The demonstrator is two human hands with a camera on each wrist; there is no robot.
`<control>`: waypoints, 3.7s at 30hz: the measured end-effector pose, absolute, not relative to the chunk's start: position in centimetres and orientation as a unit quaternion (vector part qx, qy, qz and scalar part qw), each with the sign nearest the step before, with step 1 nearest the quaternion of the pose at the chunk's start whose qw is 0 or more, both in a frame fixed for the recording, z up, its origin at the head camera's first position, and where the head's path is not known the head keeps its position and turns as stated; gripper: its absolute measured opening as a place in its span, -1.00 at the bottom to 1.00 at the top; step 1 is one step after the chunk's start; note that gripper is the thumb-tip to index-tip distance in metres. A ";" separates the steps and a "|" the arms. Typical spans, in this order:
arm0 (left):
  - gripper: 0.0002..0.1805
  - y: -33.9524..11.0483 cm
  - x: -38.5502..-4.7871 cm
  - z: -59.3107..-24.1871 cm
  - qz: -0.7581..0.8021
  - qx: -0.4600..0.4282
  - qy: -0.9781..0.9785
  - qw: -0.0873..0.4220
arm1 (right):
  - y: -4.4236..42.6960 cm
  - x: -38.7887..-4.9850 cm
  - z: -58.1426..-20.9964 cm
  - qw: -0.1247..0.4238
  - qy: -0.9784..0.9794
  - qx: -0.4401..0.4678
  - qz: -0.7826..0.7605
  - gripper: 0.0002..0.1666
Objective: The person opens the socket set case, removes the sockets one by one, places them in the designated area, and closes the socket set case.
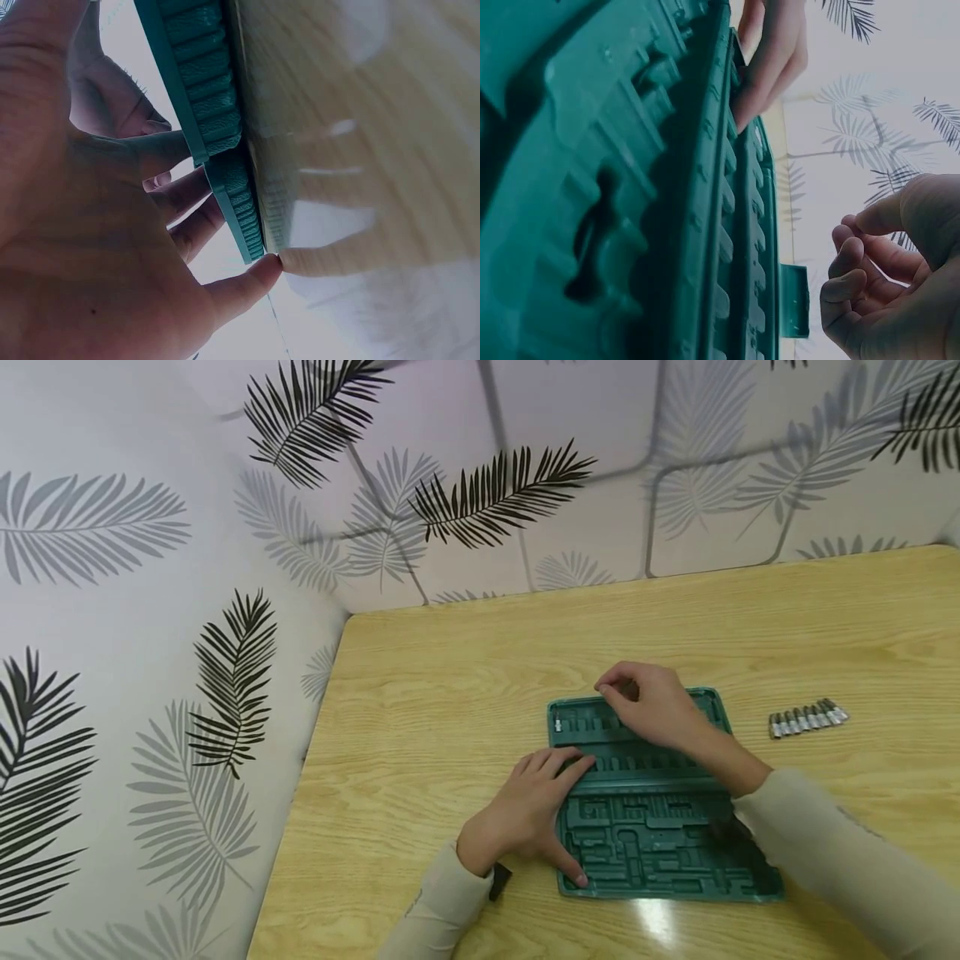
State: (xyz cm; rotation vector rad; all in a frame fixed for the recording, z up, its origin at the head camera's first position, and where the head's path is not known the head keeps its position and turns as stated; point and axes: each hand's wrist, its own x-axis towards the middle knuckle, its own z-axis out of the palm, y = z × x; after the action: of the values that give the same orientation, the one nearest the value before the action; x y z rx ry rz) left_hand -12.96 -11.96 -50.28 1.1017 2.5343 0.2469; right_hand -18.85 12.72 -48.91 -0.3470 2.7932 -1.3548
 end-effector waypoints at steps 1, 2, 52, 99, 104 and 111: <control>0.63 -11.9 -13.0 -50.3 0.088 0.391 0.898 0.182 | 12.6 -18.9 -49.0 0.011 0.895 -0.113 -0.432 -0.76; 0.63 -11.9 -13.0 -50.3 0.089 0.391 0.898 0.182 | 12.5 -18.9 -49.1 0.012 0.896 -0.113 -0.430 -0.76; 0.62 -11.9 -13.1 -50.2 0.071 0.389 0.897 0.197 | 7.7 -20.8 -51.2 0.111 0.920 -0.167 -0.337 -0.84; 0.64 -11.9 -13.0 -50.5 0.092 0.384 0.897 0.201 | 18.3 -16.6 -48.9 -0.065 0.913 -0.084 -0.394 -0.82; 0.64 -11.8 -13.0 -50.4 0.090 0.384 0.896 0.203 | 20.8 -16.0 -49.1 -0.092 0.916 -0.064 -0.385 -0.85; 0.63 -11.8 -13.0 -50.4 0.081 0.384 0.899 0.194 | 23.2 -15.3 -49.5 -0.097 0.919 -0.045 -0.379 -0.82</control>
State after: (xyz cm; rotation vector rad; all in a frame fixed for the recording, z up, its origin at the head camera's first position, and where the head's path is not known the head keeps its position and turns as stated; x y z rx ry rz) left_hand -12.98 -11.83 -50.39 1.0783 2.5217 0.2264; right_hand -15.31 23.24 -49.55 -0.1522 3.0802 -1.2694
